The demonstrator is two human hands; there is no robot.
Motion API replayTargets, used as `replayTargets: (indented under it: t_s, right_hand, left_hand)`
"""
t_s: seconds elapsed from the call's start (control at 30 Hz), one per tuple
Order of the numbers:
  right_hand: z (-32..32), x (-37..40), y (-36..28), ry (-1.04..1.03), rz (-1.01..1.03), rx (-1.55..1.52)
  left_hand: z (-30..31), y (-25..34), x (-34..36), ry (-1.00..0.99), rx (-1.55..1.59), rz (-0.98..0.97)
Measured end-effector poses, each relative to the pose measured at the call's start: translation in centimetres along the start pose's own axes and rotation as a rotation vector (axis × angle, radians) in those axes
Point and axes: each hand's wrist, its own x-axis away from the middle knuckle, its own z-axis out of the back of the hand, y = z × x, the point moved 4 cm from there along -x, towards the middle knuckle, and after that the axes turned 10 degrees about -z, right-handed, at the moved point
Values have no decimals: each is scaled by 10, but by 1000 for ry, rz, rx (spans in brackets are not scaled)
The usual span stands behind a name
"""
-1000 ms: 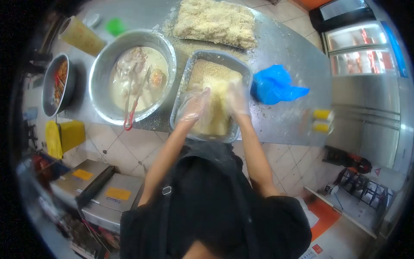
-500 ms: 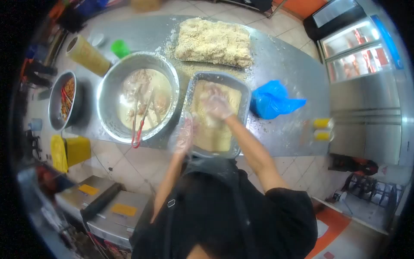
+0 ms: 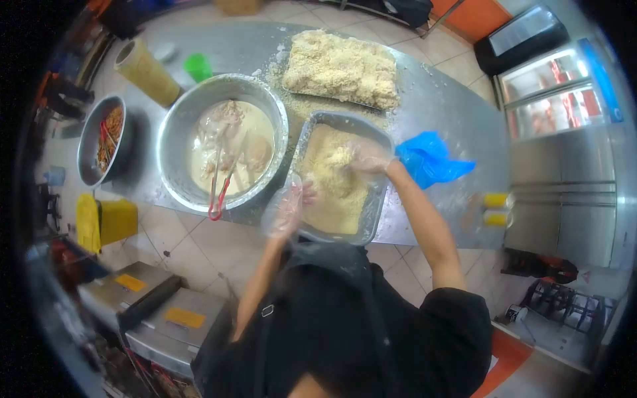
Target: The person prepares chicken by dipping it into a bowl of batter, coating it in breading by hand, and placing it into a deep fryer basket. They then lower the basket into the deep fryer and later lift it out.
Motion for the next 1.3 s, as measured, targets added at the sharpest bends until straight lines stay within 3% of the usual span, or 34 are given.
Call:
replayTargets:
  t_s: [0.07, 0.17, 0.23, 0.3, 0.33, 0.4, 0.43, 0.5, 0.57, 0.63, 0.7, 0.8, 0.83, 0.87, 0.9, 0.93, 0.97, 1.0, 1.07, 1.1, 1.23, 1.3]
  right_hand:
    - [58, 16, -47, -18, 21, -100]
    - [116, 5, -81, -145, -58, -169]
    - [168, 4, -108, -88, -165, -361]
    - [170, -60, -52, -100, 268, -932]
    - [185, -78, -45, -97, 280, -930]
    - [222, -98, -45, 423, 176, -266]
    - [228, -105, -48, 428, 185, -265]
    - [233, -120, -67, 331, 19, -164]
    - [208, -151, -58, 511, -109, 194]
    - [158, -157, -54, 370, -308, -37]
    - [79, -192, -11, 563, -202, 288]
    - [95, -171, -61, 379, -342, 468]
    - [122, -152, -90, 38, -589, 200]
    - [115, -155, -85, 28, -588, 192]
    - [116, -163, -78, 245, -465, -6]
    - [118, -169, -69, 459, -333, -202]
    - [117, -179, -61, 636, -190, -14]
    - [111, -186, -53, 616, -172, -22]
    - [95, -196, -40, 518, -378, 254]
    - [90, -191, -46, 615, -336, 289]
    - [96, -190, -53, 423, -350, 354]
    - [108, -182, -54, 326, -401, 191]
  left_hand:
    - [1, 14, 6, 39, 106, -15]
    - [7, 19, 7, -48, -95, -1]
    - [11, 16, 4, -10, -160, -27]
    - [17, 15, 2, -17, -202, -34]
    - [20, 16, 1, -27, -238, -30]
    - [19, 18, 4, 11, -91, 26]
    - [21, 20, 5, 27, -87, 9]
    - [18, 32, 9, 44, -7, -17]
    - [23, 27, 10, 39, -117, -39]
    - [20, 44, 12, 15, -228, 7]
    - [16, 52, 15, 66, -215, -67]
    - [29, 93, 33, 92, -427, -130]
    - [31, 121, 36, 160, -635, -102]
    - [36, 138, 36, 222, -846, -72]
    - [44, 150, 34, 380, -1150, -183]
    - [53, 151, 29, 384, -1154, -177]
    - [64, 158, 28, 521, -1419, -229]
    - [72, 162, 30, 660, -1689, -266]
    - [91, 147, 28, 640, -1833, -203]
    - [101, 138, 27, 600, -1964, -168]
    - [128, 113, 13, 411, -1789, -162]
    - [131, 116, 8, 399, -1760, 130]
